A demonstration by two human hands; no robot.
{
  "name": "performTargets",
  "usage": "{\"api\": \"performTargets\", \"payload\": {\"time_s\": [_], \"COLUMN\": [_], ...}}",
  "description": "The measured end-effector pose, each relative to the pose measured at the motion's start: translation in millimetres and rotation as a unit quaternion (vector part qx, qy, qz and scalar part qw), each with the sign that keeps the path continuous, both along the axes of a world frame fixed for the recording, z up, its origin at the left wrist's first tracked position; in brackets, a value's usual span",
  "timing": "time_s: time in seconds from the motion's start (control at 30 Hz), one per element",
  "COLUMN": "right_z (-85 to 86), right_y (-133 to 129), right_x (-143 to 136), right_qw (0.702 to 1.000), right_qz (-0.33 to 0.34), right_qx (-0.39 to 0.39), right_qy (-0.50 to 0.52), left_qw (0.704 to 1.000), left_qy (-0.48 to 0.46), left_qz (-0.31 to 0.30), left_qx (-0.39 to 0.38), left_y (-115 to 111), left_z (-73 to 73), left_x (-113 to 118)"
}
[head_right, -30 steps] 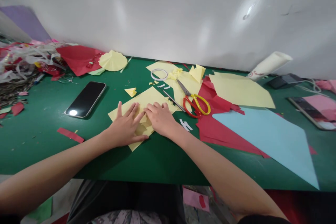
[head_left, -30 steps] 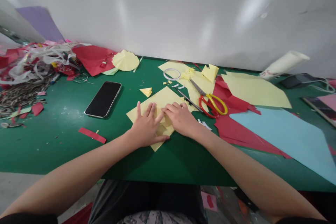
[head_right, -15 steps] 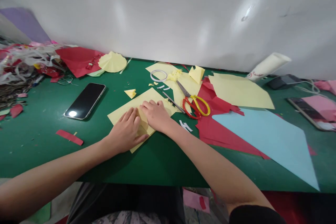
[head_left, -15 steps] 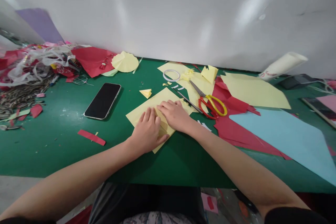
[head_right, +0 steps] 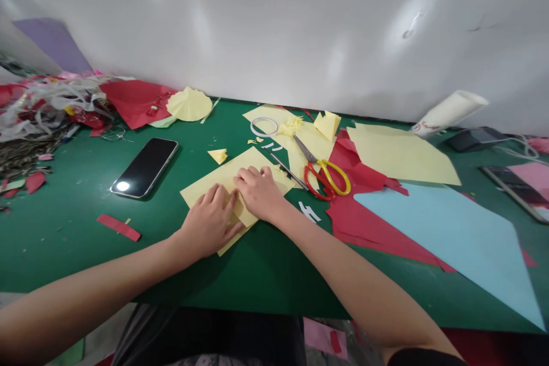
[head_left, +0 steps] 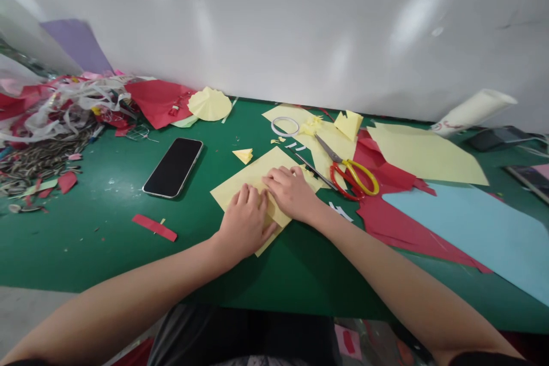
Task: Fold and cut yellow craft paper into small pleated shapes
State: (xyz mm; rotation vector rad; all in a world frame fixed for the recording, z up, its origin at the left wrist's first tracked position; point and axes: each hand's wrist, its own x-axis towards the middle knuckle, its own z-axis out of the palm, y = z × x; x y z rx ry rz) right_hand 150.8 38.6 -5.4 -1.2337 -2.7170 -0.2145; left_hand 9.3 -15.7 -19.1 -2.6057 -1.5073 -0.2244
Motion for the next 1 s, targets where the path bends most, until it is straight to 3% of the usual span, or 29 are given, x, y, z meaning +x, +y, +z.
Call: {"api": "performTargets", "payload": {"time_s": [0.17, 0.3, 0.67, 1.0], "right_z": [12.1, 11.6, 4.5, 2.0], "right_y": [10, 12, 10, 8], "right_x": [-4, -10, -15, 3], "right_qw": [0.999, 0.999, 0.998, 0.998], "right_qz": [0.003, 0.027, 0.046, 0.056], "right_qx": [0.012, -0.01, -0.039, -0.017], "right_qy": [0.046, 0.039, 0.023, -0.006], "left_qw": [0.998, 0.997, 0.998, 0.999], "left_qy": [-0.01, -0.013, -0.005, 0.0], "left_qz": [0.06, 0.08, 0.054, 0.022], "left_qx": [0.009, 0.021, 0.033, 0.034], "left_y": [-6, -7, -1, 5], "left_z": [6.7, 9.4, 4.8, 3.1], "left_x": [3, 5, 2, -2]}}
